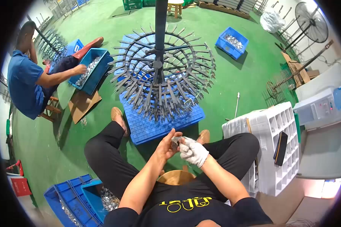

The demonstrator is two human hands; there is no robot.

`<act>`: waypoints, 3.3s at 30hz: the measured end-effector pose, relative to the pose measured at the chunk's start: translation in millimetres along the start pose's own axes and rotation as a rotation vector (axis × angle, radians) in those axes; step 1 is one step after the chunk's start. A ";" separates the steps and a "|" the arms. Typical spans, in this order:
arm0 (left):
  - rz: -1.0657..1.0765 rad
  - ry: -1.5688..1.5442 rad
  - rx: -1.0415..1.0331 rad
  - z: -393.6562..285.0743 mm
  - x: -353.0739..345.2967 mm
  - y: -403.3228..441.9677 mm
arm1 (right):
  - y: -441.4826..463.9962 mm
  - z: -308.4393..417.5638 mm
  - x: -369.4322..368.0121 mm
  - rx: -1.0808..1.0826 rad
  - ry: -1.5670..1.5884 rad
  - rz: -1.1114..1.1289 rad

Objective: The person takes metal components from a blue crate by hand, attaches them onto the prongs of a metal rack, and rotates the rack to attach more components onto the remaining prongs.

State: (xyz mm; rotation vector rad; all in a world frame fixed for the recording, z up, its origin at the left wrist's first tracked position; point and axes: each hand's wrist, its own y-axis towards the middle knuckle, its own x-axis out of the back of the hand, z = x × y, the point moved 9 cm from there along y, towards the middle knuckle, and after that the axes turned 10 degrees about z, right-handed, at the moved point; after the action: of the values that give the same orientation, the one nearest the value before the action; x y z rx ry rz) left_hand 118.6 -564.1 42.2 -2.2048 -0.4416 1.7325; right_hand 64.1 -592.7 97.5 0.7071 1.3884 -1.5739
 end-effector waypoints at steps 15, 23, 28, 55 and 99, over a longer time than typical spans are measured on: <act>-0.215 0.675 -0.046 -37.6 22.6 -20.7 | 14.8 48.4 51.0 0.111 -1.056 -0.541; -0.290 0.632 -0.005 -38.4 57.9 5.8 | 36.1 75.4 21.4 0.243 -1.886 -0.665; -0.372 0.408 -0.025 -54.4 137.0 25.2 | 54.7 75.2 41.2 0.322 -1.839 -0.794; -0.497 0.226 -0.251 -67.9 168.0 68.0 | 90.7 67.5 38.6 0.644 -2.072 -0.776; -0.362 0.226 -0.005 -33.5 164.7 6.3 | 90.9 21.2 58.0 0.035 -1.697 -0.569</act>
State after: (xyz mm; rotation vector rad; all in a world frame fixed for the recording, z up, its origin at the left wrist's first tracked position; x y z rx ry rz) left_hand 188.5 -502.5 -97.8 -2.1299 -0.7341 1.2824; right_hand 122.5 -625.0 10.1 -1.0108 0.1941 -1.7371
